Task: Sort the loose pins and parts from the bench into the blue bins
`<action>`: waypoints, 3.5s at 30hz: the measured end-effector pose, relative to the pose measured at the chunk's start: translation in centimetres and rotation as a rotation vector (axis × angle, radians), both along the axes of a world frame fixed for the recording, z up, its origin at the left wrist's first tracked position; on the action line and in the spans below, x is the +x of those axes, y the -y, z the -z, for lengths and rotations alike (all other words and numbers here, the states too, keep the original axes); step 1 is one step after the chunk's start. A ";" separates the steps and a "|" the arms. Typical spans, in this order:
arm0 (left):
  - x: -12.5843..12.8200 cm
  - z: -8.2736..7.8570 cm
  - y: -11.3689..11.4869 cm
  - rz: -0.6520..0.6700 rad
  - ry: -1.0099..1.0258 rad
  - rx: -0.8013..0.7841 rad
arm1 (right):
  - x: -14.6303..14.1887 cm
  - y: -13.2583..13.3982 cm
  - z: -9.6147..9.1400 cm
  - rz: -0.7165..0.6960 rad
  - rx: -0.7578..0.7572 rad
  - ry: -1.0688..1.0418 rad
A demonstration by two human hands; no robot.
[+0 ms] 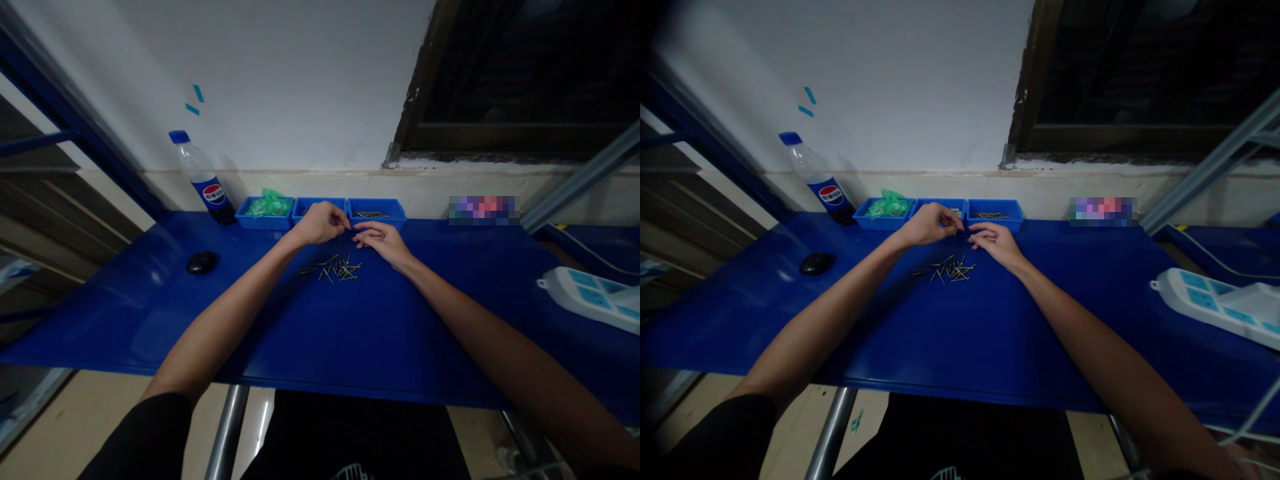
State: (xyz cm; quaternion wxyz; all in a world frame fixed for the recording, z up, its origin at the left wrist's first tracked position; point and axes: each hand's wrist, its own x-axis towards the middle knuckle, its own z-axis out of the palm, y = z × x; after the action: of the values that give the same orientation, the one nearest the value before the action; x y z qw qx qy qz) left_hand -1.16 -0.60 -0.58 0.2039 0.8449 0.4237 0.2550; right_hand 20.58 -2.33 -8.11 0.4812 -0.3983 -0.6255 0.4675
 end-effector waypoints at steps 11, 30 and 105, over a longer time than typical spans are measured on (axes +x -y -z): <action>0.4 1.1 -0.2 0.034 0.257 -0.213 | 0.5 -0.1 -0.1 -0.114 -0.040 -0.027; -2.0 -1.1 0.1 0.156 -0.495 -0.197 | 1.6 -0.5 -0.1 -0.011 -0.045 -0.223; -1.5 -0.4 0.1 0.188 -0.438 -0.243 | 1.5 -0.2 -0.2 -0.096 -0.072 -0.248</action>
State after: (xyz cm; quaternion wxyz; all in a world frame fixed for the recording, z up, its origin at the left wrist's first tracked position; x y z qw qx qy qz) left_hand -2.61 -0.74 -0.20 0.2302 0.8849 0.4048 -0.0070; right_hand 22.11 -2.17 -7.89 0.5174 -0.3237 -0.5624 0.5578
